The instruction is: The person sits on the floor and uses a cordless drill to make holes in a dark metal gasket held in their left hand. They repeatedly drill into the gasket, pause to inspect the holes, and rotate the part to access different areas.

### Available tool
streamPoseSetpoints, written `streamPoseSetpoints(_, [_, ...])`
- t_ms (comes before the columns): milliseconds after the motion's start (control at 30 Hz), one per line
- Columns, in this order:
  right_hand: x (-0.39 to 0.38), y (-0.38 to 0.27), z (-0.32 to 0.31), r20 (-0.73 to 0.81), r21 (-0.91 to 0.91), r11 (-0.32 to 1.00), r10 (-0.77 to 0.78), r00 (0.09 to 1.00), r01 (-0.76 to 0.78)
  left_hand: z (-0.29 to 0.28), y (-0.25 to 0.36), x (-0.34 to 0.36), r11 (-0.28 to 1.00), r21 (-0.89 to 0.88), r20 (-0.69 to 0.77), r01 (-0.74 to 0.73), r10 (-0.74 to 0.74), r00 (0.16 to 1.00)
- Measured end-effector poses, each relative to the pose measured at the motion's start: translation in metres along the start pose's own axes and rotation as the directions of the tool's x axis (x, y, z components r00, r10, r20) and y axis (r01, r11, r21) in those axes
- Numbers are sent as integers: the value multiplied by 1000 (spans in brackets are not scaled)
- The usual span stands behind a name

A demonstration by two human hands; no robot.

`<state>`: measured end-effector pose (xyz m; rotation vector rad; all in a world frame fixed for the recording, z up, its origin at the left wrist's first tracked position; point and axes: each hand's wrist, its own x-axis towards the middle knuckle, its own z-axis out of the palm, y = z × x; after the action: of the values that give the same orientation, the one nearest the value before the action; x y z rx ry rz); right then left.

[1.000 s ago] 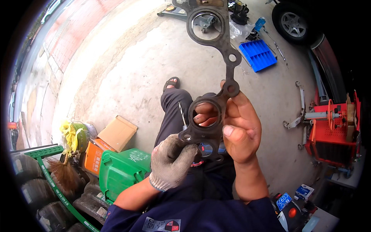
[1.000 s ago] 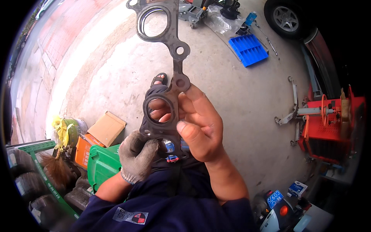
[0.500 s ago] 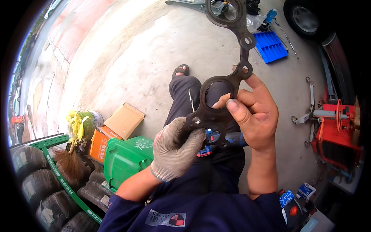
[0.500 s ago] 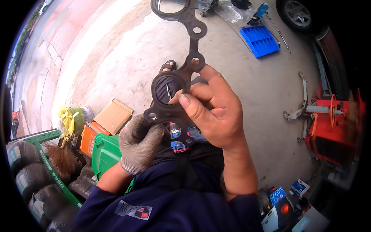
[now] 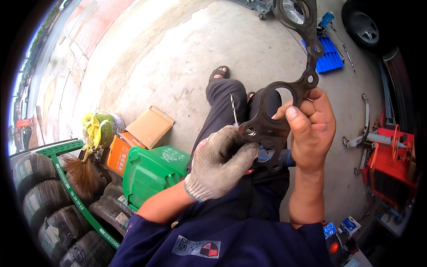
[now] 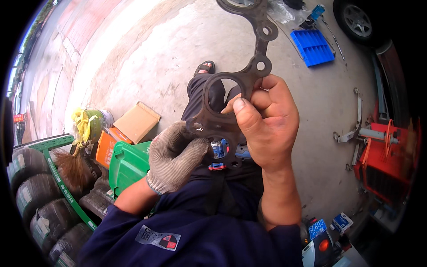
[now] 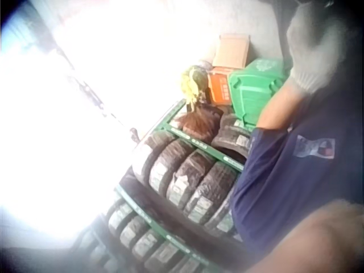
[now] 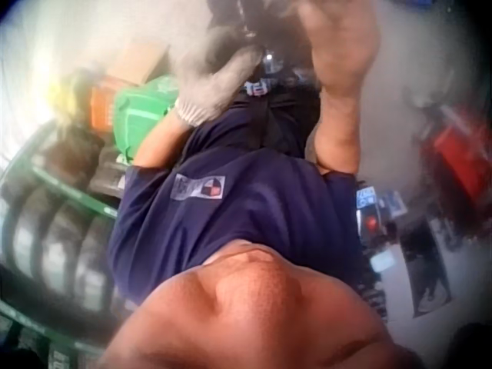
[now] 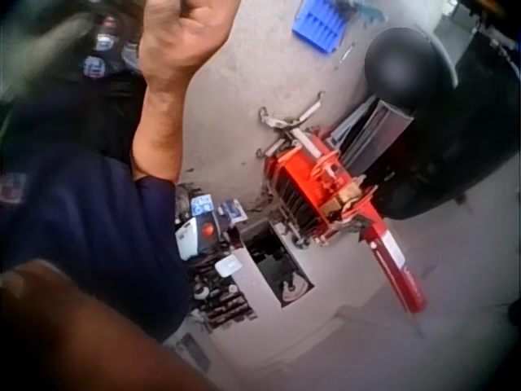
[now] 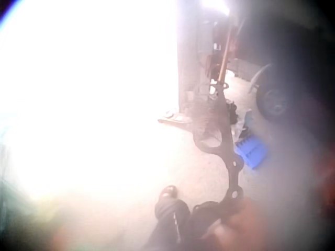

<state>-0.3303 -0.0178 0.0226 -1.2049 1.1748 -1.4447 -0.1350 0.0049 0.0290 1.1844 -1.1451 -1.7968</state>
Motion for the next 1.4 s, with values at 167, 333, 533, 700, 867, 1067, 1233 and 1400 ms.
streamPoseSetpoints(167, [-2,-2,8,-54,102,995,12,998,-6,-4,-14,2,965,-232,67,-121,139,988])
streamPoseSetpoints(333, [-7,3,14,-111,52,998,52,992,-47,-1,-16,30,745,-662,247,83,112,963])
streamPoseSetpoints(533, [-5,12,1,134,-152,988,-5,991,25,-17,-22,47,638,-649,503,415,-49,863])
streamPoseSetpoints(700, [5,12,5,168,-2,989,148,975,-150,-11,-21,53,588,-725,412,359,-46,910])
streamPoseSetpoints(867, [10,16,14,103,161,982,78,992,-94,-6,-21,54,636,-741,354,215,99,930])
streamPoseSetpoints(1067, [1,19,16,48,214,973,74,996,-83,-10,-12,49,817,-530,400,225,7,917])
streamPoseSetpoints(1233, [-24,32,-17,69,54,987,144,987,-148,-16,-28,50,731,-636,406,248,43,913])
streamPoseSetpoints(1400, [-104,59,-55,545,-820,389,306,780,420,-37,-25,53,887,-460,292,43,105,950])
